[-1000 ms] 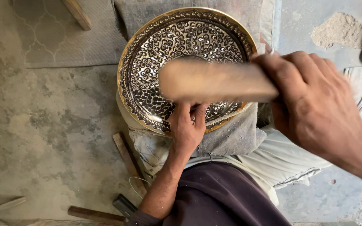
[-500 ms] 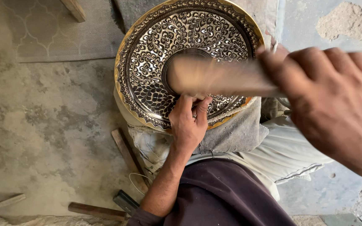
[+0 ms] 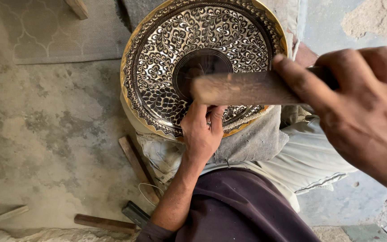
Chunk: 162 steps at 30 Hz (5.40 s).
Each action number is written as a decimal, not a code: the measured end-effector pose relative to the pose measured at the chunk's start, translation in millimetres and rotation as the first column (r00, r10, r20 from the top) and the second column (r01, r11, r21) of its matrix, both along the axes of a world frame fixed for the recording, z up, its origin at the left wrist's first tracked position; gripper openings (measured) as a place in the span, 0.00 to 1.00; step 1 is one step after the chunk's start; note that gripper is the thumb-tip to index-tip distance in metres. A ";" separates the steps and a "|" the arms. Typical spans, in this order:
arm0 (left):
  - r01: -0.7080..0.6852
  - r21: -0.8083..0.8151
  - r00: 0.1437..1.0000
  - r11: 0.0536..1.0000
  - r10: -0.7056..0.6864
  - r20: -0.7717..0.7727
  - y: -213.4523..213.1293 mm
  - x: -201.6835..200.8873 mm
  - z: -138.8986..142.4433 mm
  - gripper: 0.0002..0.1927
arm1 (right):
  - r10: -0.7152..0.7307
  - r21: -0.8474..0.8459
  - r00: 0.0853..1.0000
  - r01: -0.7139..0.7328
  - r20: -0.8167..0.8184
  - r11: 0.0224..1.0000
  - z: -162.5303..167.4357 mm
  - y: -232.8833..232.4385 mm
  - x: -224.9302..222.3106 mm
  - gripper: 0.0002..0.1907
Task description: The person sits on the floor with an ornate brass tray resting on a cloth over their lap. They hold a small punch against the tray's surface with one hand and repeatedly strike it with a wooden mallet in the other hand, working the decorative pattern across the tray.
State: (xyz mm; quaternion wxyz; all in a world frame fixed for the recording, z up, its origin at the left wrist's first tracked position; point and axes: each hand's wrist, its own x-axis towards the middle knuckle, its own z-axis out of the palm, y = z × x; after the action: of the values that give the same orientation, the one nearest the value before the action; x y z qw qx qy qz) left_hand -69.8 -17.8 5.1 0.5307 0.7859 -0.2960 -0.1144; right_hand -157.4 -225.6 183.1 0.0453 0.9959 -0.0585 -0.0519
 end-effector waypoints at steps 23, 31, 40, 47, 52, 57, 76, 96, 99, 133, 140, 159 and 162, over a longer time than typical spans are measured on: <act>0.026 0.041 0.995 0.999 -0.030 0.100 2.6 1.6 -2.7 0.07 | 0.024 -0.065 0.999 -0.026 -0.030 0.998 6.0 7.8 -7.0 0.34; 0.029 0.030 0.976 0.999 -0.034 0.216 3.9 -3.3 -3.1 0.10 | 0.008 -0.045 1.000 -0.007 0.025 0.999 14.1 14.7 -9.2 0.32; 0.111 0.076 0.993 0.991 -0.113 0.021 -8.7 2.5 9.3 0.10 | -0.252 0.189 0.967 0.241 0.037 0.952 -9.1 16.4 -31.2 0.31; -0.104 -0.106 0.973 0.989 0.079 -0.217 9.6 -4.8 37.4 0.08 | -0.277 -0.036 0.956 0.275 -0.094 0.961 -7.4 0.4 -48.8 0.34; -0.123 -0.192 0.961 0.974 0.069 -0.269 11.3 -9.9 22.7 0.13 | -0.255 0.150 0.964 0.242 0.071 0.959 -4.0 1.8 -48.5 0.37; -0.083 -0.094 0.987 0.992 0.069 -0.144 9.0 -12.6 -3.7 0.14 | -0.285 0.248 0.948 0.245 0.144 0.937 4.6 10.4 -36.3 0.34; -0.075 0.356 0.997 0.931 0.083 -0.006 20.6 -23.3 -39.6 0.06 | 0.233 -0.291 0.960 -0.181 0.155 0.940 26.1 30.1 29.0 0.20; -0.064 0.170 0.989 0.983 0.039 0.146 29.3 -22.2 -40.1 0.08 | 0.187 -0.368 0.980 -0.201 -0.073 0.908 28.4 33.5 31.4 0.15; -0.034 0.124 0.970 0.992 0.003 0.243 27.5 -21.1 -36.9 0.12 | 0.173 -0.232 0.984 -0.161 0.036 0.959 22.7 31.9 23.1 0.23; -0.043 0.068 0.996 0.997 0.037 0.081 19.7 -17.0 -20.8 0.15 | 0.212 -0.447 0.977 -0.189 0.002 0.874 22.8 35.2 22.8 0.21; -0.132 0.267 0.910 0.955 0.224 -0.350 17.8 -19.5 -20.0 0.15 | 0.131 -0.590 0.990 -0.132 -0.044 0.796 45.5 52.0 20.4 0.19; 0.690 0.236 0.685 0.684 -0.723 0.094 -25.4 73.1 41.5 0.20 | -0.882 0.661 0.450 0.706 -0.142 0.254 -94.6 81.9 -142.5 0.36; 0.734 0.239 0.633 0.636 -0.768 0.102 -28.4 77.3 40.5 0.20 | -0.854 0.704 0.507 0.648 -0.114 0.290 -95.5 85.4 -142.8 0.38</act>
State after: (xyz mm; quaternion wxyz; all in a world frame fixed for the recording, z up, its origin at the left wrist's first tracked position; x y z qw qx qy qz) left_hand 7.5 -46.2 45.5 0.3318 0.6408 -0.6359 -0.2737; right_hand -300.2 -140.3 87.5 -0.3550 0.7830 -0.5073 0.0595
